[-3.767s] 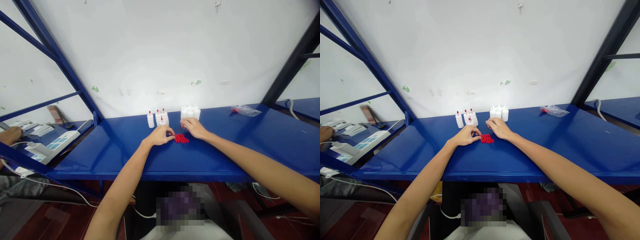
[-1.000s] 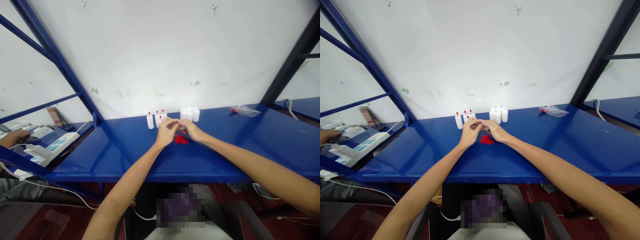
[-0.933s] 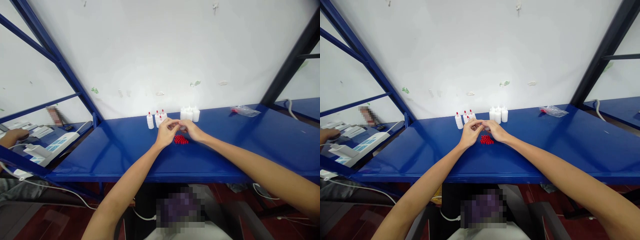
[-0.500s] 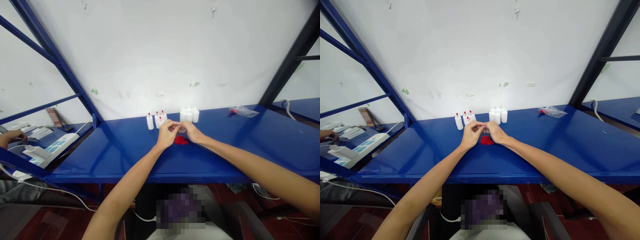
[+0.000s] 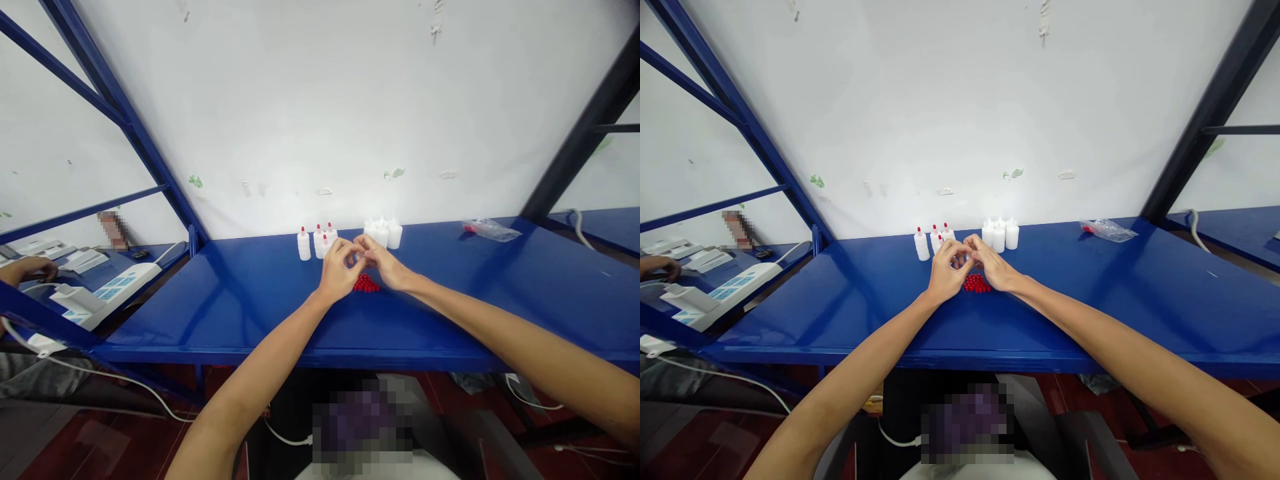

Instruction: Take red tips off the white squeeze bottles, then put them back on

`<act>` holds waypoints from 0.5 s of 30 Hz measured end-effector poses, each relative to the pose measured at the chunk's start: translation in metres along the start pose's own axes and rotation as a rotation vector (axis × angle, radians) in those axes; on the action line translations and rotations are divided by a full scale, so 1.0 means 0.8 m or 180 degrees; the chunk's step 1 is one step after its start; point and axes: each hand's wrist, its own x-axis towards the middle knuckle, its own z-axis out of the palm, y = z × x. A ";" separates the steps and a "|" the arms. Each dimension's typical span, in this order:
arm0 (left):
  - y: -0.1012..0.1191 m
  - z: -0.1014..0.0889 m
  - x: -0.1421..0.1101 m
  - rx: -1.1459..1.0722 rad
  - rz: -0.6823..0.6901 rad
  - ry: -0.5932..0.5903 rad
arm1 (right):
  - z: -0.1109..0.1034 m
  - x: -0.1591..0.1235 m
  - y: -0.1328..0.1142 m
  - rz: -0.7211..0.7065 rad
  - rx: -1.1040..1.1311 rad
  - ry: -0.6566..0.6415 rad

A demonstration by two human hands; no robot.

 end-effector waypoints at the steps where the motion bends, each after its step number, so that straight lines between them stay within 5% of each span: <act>1: -0.003 0.001 0.000 0.0009 0.0035 -0.0061 | 0.000 0.000 0.001 0.0014 -0.0060 0.0008; 6: -0.011 -0.006 0.009 0.0038 -0.0059 0.0168 | -0.010 0.004 -0.003 0.0137 -0.0617 0.0120; 11: -0.030 -0.045 0.030 0.0437 -0.0460 0.1317 | -0.051 0.009 -0.005 0.0160 -0.1913 0.1422; 15: -0.048 -0.072 0.038 0.0669 -0.0504 0.1284 | -0.088 0.011 0.010 0.0480 -0.2275 0.2350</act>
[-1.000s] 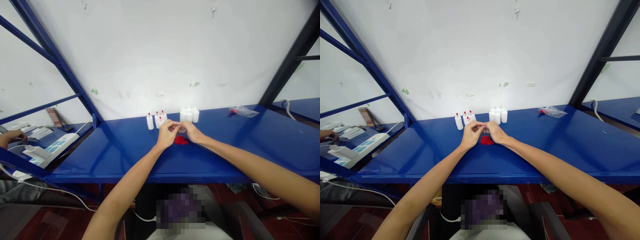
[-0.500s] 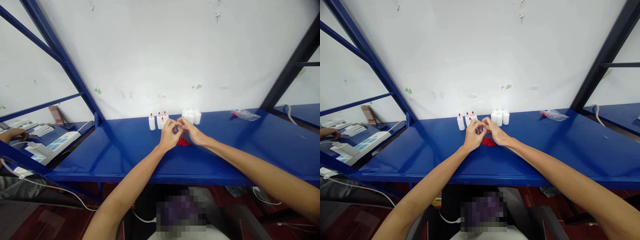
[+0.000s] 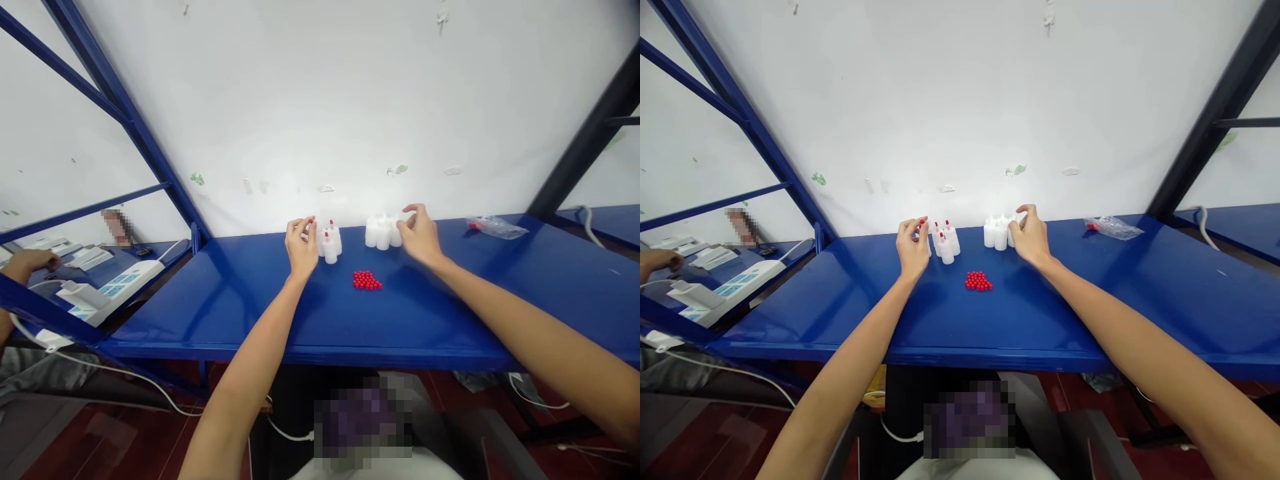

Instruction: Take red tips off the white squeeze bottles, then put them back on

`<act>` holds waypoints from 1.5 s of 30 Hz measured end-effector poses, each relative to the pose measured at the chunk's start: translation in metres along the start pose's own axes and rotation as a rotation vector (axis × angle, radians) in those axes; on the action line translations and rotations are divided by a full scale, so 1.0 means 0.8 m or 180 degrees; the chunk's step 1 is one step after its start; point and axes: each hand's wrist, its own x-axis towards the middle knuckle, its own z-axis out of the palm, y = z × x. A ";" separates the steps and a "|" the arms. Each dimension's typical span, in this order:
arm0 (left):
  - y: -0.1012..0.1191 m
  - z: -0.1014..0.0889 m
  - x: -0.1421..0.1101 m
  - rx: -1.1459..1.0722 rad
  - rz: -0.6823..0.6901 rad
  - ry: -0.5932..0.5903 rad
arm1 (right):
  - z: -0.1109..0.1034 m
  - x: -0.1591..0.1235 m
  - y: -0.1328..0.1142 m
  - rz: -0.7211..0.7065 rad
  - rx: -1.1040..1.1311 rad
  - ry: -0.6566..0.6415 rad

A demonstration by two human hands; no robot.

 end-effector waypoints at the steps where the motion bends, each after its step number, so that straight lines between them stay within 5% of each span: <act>1: -0.002 -0.002 0.003 0.0030 0.0016 -0.0066 | 0.000 0.004 0.006 0.0146 -0.0043 0.0046; 6: -0.001 -0.001 0.009 0.0101 -0.0055 -0.0188 | 0.005 0.013 0.019 0.0535 -0.0212 -0.0353; 14: 0.000 0.005 0.004 0.0415 -0.0028 -0.0646 | -0.002 0.025 0.029 0.0390 -0.0934 -0.0534; 20: 0.000 0.004 0.003 0.0623 0.0006 -0.0705 | 0.003 -0.007 -0.009 -0.0491 -0.0495 -0.1211; 23: 0.010 0.001 -0.004 0.0617 0.0252 -0.0557 | 0.008 -0.025 -0.034 -0.0583 -0.0231 -0.1438; 25: 0.020 0.000 -0.013 0.0541 0.0482 -0.1054 | 0.010 -0.032 -0.042 -0.0526 -0.0176 -0.1551; 28: 0.031 0.000 -0.027 0.0458 0.0836 -0.2476 | 0.009 -0.034 -0.042 -0.0440 -0.0139 -0.1671; 30: 0.032 0.001 -0.033 0.0560 0.0956 -0.3026 | 0.010 -0.033 -0.038 -0.0439 -0.0131 -0.1647; 35: 0.024 0.001 -0.035 0.0587 0.0917 -0.3447 | 0.022 -0.034 -0.028 -0.0883 0.0226 -0.1516; 45: 0.023 0.002 -0.035 0.0230 0.0887 -0.3617 | 0.030 -0.047 -0.028 -0.0675 0.0586 -0.1845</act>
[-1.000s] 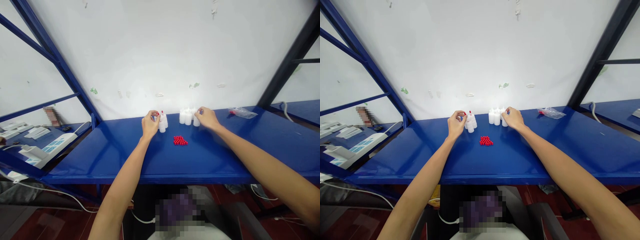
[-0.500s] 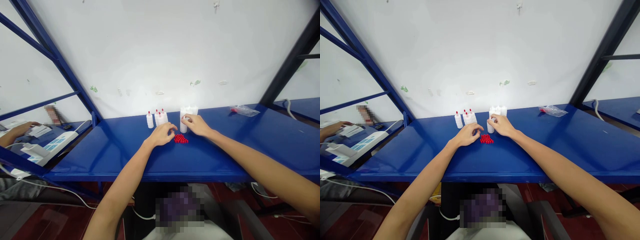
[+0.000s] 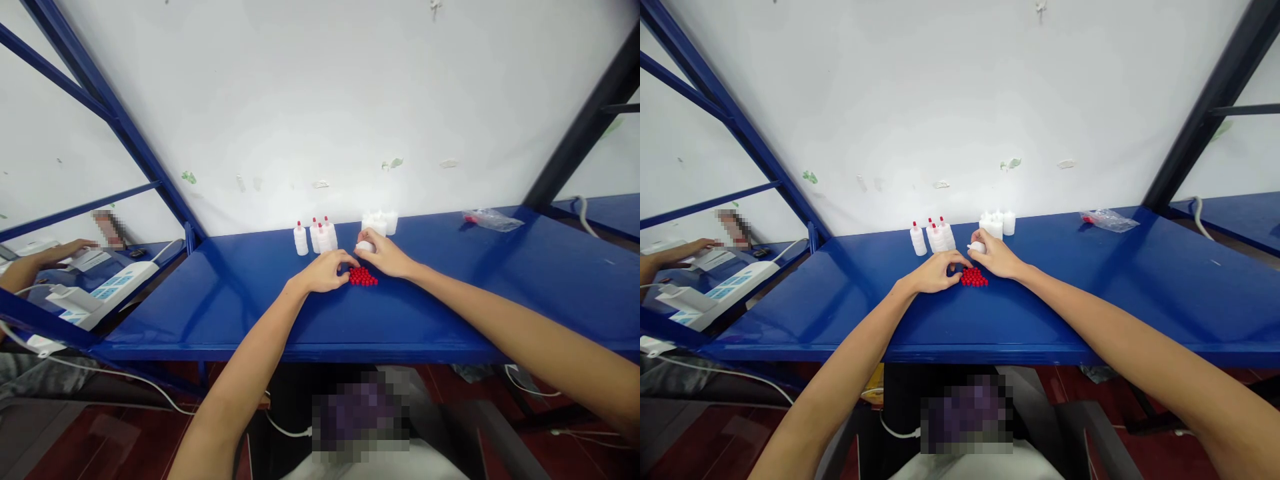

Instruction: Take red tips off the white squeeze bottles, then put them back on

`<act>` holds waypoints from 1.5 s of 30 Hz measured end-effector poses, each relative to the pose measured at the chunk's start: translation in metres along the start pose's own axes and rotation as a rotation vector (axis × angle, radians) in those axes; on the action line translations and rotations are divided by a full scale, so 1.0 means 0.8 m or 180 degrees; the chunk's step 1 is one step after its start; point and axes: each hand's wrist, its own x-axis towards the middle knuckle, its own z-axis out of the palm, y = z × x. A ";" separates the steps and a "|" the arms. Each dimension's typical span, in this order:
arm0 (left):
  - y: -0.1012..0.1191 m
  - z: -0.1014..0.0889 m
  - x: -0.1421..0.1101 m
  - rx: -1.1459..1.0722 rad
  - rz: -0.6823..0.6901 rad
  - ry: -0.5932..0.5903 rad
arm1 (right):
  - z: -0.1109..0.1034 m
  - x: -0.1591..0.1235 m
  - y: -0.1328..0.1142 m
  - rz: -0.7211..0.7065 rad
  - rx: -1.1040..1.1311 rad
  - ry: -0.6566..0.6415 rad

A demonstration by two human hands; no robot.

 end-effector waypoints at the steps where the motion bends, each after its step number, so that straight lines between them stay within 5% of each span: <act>1: 0.001 0.000 0.000 -0.0001 0.0003 -0.0016 | 0.000 0.000 0.000 0.0020 -0.0075 0.0007; 17: -0.011 -0.001 -0.001 -0.0402 -0.0053 0.0222 | -0.001 0.002 0.003 0.0055 -0.0396 -0.0036; 45: -0.009 0.004 0.009 -0.0202 -0.0148 0.0091 | -0.002 0.001 0.003 -0.0041 -0.0419 -0.0109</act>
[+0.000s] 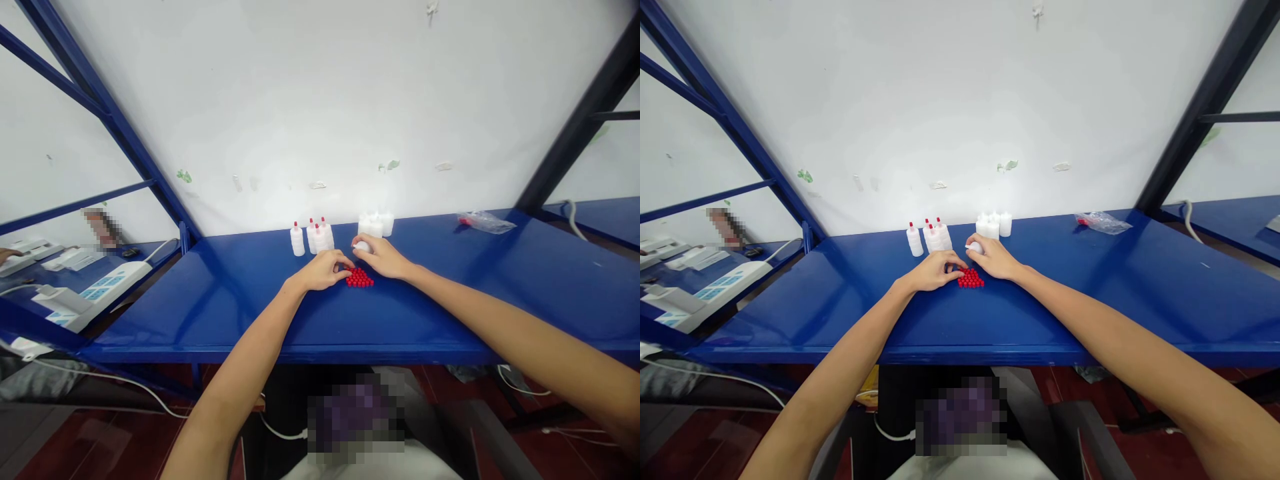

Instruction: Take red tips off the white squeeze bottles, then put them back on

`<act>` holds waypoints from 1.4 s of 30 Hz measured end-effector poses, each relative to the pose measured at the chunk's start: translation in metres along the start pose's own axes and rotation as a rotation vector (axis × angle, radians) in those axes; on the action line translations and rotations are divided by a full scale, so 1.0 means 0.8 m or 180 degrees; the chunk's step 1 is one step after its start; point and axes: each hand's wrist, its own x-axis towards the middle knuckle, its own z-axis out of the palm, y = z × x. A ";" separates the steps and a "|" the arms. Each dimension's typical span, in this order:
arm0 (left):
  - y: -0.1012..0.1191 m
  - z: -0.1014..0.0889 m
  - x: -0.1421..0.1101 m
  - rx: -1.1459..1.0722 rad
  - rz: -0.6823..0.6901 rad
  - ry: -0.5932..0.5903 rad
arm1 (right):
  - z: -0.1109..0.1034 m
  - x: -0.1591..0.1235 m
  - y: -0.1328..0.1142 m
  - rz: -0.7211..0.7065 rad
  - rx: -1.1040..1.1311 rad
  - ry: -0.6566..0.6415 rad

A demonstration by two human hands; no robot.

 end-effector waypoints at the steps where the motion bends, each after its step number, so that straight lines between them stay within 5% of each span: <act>1: -0.001 0.001 0.000 -0.0008 -0.0008 0.0012 | 0.000 0.000 0.000 -0.0025 -0.0005 0.0029; 42: -0.001 0.005 0.004 -0.0234 0.0000 0.0036 | -0.002 0.001 -0.006 -0.0047 -0.0120 -0.0008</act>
